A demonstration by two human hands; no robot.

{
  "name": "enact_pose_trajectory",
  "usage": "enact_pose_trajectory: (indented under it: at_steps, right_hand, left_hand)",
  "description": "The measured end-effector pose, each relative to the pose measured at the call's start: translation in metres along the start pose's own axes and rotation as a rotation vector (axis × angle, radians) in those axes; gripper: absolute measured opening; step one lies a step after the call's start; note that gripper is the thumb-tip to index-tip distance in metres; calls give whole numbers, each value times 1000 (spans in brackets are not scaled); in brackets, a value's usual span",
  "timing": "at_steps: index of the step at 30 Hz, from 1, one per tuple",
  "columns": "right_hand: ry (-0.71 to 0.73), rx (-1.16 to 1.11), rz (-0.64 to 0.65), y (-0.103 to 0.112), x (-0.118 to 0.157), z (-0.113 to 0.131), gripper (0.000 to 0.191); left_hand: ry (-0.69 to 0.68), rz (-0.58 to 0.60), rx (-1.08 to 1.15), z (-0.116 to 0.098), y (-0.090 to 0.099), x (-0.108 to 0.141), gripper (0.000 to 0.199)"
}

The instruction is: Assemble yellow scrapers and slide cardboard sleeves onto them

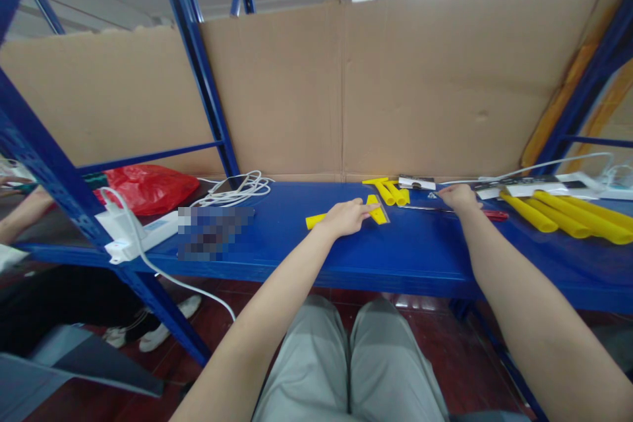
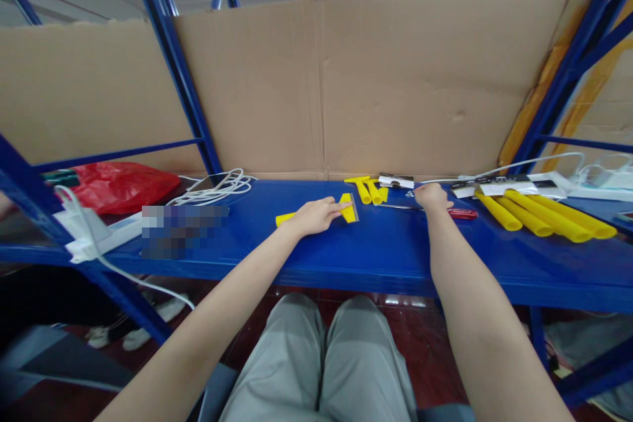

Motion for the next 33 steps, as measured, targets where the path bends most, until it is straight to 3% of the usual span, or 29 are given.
enact_pose_trajectory:
  at_steps: [3, 6, 9, 18, 33]
  right_hand:
    - [-32, 201, 113, -1, 8, 2, 22]
    - [67, 272, 141, -5, 12, 7, 29]
    - [152, 297, 132, -10, 11, 7, 33]
    - [233, 380, 168, -19, 9, 8, 43]
    - [273, 391, 197, -16, 21, 19, 47]
  left_hand:
    - [3, 7, 0, 0, 0, 0, 47]
    - [9, 12, -4, 0, 0, 0, 47]
    - [11, 17, -7, 0, 0, 1, 47]
    - [19, 16, -18, -1, 1, 1, 47]
    - [22, 18, -18, -1, 0, 1, 47]
Point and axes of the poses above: each hand's wrist, its own x-axis away from the middle knuckle, its own y-axis out of the back of the hand, z = x × y, the point moved 5 cm from there along -x, towards the middle knuckle, and after that the axes turned 11 degrees about -z, right-handed, at the moved point
